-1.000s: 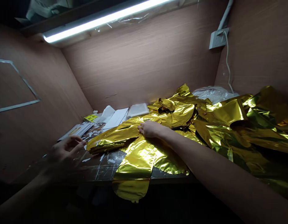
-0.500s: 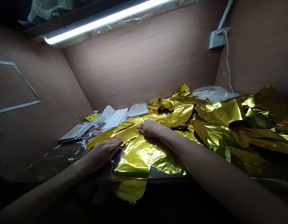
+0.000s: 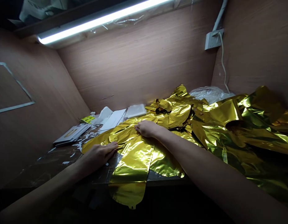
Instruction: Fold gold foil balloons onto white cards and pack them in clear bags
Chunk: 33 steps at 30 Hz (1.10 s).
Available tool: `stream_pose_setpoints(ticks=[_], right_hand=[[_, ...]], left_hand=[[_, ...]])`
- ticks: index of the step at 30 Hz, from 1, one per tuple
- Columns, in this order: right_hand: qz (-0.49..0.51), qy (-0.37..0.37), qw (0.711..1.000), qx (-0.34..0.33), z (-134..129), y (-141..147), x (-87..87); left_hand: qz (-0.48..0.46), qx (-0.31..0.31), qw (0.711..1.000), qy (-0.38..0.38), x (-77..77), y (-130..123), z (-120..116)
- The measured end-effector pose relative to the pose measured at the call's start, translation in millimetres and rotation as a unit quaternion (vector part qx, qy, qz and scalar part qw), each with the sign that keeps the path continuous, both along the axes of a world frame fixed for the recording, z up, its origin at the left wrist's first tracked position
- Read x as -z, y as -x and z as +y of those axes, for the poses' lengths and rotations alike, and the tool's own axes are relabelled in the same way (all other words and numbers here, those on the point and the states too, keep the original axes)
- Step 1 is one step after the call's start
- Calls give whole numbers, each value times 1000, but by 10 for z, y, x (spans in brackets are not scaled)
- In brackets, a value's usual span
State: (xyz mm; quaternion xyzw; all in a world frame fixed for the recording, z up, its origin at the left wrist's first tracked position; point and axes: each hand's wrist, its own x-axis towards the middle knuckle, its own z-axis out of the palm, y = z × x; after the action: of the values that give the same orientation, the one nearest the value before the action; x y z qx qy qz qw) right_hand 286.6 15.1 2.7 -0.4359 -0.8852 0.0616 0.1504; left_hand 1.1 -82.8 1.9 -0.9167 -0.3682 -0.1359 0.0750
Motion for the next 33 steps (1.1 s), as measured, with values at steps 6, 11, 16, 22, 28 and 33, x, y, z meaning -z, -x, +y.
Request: stream_pose_setpoints(ticks=[6, 11, 16, 22, 28, 33], right_hand=[[21, -125, 982, -140, -275, 69, -64], [-7, -206, 960, -188, -447, 297, -64], [-49, -242, 952, -181, -494, 367, -66], [-107, -266, 943, -167, -525, 358, -87], [-126, -263, 946, -144, -550, 369, -101], [-135, -253, 948, -136, -537, 385, -70]], left_hand=[[-38, 9, 987, -158, 86, 54, 14], [-76, 84, 964, -240, 58, 79, 10], [-108, 136, 948, -268, 45, 130, -40], [-100, 93, 952, -275, 75, 249, -21], [-79, 87, 955, -271, 69, 464, 28], [-80, 81, 961, -253, 31, 656, -9]])
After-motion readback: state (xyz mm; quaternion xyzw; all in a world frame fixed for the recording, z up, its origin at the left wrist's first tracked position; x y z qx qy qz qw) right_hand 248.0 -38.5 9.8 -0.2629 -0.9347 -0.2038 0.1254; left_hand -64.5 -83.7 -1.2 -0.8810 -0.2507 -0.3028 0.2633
